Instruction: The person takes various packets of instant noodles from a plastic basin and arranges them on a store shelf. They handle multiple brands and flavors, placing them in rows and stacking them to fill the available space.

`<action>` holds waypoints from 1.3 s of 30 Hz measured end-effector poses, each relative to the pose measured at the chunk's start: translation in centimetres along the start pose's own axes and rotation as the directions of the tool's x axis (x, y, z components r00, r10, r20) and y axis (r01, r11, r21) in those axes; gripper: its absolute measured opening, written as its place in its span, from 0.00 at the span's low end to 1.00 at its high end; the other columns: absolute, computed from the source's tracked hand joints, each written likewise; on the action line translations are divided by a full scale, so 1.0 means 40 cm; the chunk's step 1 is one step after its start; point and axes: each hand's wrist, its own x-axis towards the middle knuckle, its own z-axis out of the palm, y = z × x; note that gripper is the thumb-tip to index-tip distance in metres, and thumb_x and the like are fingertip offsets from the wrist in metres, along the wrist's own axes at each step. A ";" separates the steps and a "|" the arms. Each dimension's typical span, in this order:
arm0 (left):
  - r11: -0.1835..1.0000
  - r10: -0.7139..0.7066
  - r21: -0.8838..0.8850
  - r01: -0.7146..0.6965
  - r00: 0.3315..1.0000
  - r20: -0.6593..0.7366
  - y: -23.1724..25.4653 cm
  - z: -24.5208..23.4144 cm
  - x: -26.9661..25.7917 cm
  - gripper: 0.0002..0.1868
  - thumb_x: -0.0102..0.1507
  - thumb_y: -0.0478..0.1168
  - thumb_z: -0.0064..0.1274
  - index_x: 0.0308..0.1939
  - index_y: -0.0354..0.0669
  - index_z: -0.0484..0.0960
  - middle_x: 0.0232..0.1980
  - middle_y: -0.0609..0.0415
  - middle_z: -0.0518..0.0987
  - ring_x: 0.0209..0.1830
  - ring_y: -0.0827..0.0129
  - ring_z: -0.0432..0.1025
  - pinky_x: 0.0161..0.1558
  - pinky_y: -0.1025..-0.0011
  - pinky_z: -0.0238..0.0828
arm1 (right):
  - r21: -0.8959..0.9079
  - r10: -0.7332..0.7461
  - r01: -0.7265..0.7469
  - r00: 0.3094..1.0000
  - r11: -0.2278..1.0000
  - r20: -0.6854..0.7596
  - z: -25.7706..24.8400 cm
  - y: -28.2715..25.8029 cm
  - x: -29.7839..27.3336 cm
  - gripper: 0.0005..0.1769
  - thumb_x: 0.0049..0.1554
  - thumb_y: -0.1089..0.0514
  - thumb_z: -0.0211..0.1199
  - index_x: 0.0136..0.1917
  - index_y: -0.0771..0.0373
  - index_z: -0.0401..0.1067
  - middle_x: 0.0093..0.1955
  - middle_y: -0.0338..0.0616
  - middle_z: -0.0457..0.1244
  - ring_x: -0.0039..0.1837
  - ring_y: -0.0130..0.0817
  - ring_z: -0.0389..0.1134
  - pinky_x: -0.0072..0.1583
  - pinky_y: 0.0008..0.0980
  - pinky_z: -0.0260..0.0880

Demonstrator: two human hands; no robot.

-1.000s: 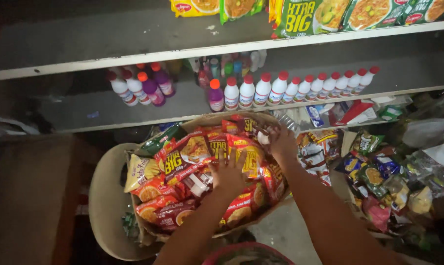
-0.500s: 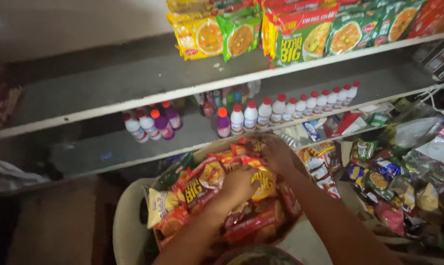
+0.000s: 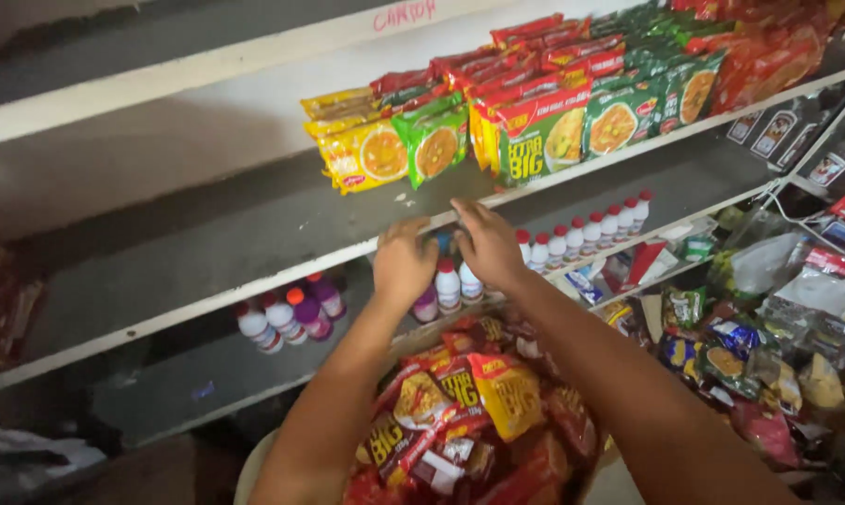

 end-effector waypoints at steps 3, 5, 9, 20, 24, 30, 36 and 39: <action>0.998 0.007 0.060 -0.003 0.998 -0.059 -0.053 0.067 0.081 0.25 0.57 0.40 0.58 0.58 0.39 0.79 0.57 0.39 0.80 0.57 0.42 0.73 0.61 0.51 0.66 | -0.170 0.174 -0.143 0.968 0.975 0.183 0.041 0.065 0.051 0.31 0.60 0.58 0.60 0.75 0.65 0.61 0.67 0.57 0.63 0.65 0.57 0.65 0.66 0.51 0.64; 0.994 -0.037 0.096 0.042 0.998 -0.055 -0.102 0.125 0.118 0.28 0.58 0.41 0.58 0.62 0.38 0.76 0.58 0.38 0.78 0.59 0.42 0.72 0.63 0.51 0.66 | -0.187 0.114 -0.085 0.982 0.979 0.151 0.106 0.151 0.054 0.33 0.59 0.57 0.60 0.75 0.66 0.59 0.71 0.59 0.61 0.69 0.57 0.63 0.67 0.54 0.62; 0.960 -0.260 0.103 0.261 0.965 -0.025 -0.144 0.188 0.197 0.38 0.60 0.44 0.57 0.72 0.38 0.64 0.65 0.34 0.73 0.63 0.40 0.69 0.64 0.52 0.66 | -0.281 0.032 0.006 0.991 0.960 0.130 0.177 0.246 0.094 0.40 0.58 0.52 0.61 0.78 0.69 0.53 0.76 0.63 0.55 0.75 0.59 0.57 0.71 0.61 0.56; 0.959 -0.239 -0.195 0.203 0.953 -0.184 -0.211 0.289 0.328 0.53 0.54 0.44 0.67 0.76 0.32 0.52 0.72 0.32 0.67 0.71 0.43 0.64 0.66 0.58 0.65 | -0.382 0.237 -0.202 0.970 0.902 0.047 0.161 0.192 0.172 0.49 0.50 0.49 0.64 0.79 0.67 0.52 0.80 0.65 0.50 0.66 0.60 0.66 0.59 0.60 0.67; 0.933 -0.292 -0.276 0.230 0.934 -0.208 -0.228 0.314 0.336 0.53 0.53 0.45 0.68 0.75 0.31 0.55 0.68 0.34 0.71 0.67 0.47 0.69 0.63 0.60 0.68 | -0.331 0.108 -0.105 0.994 0.938 -0.011 0.170 0.205 0.158 0.53 0.44 0.51 0.64 0.78 0.72 0.52 0.78 0.65 0.53 0.64 0.51 0.69 0.55 0.53 0.71; 0.929 -0.337 -0.199 0.313 0.937 -0.097 -0.204 0.294 0.334 0.43 0.55 0.50 0.66 0.69 0.36 0.67 0.58 0.37 0.79 0.57 0.47 0.77 0.55 0.58 0.73 | -0.348 0.163 -0.152 0.987 0.925 0.002 0.157 0.192 0.166 0.47 0.48 0.50 0.64 0.77 0.69 0.56 0.77 0.60 0.57 0.57 0.47 0.72 0.54 0.53 0.70; 0.957 -0.278 0.022 0.289 0.937 -0.211 -0.206 0.293 0.306 0.30 0.61 0.48 0.60 0.62 0.35 0.74 0.56 0.34 0.79 0.55 0.39 0.75 0.54 0.52 0.72 | -0.315 0.086 -0.080 0.996 0.946 0.006 0.157 0.202 0.159 0.48 0.49 0.50 0.63 0.78 0.68 0.55 0.74 0.56 0.60 0.58 0.47 0.72 0.55 0.52 0.70; 0.941 -0.326 0.021 0.338 0.920 -0.219 -0.184 0.267 0.291 0.26 0.61 0.45 0.58 0.61 0.36 0.76 0.55 0.35 0.79 0.54 0.38 0.74 0.54 0.50 0.72 | -0.286 0.079 -0.055 0.994 0.957 0.073 0.141 0.205 0.158 0.50 0.46 0.52 0.64 0.79 0.65 0.55 0.76 0.56 0.59 0.58 0.46 0.72 0.53 0.54 0.69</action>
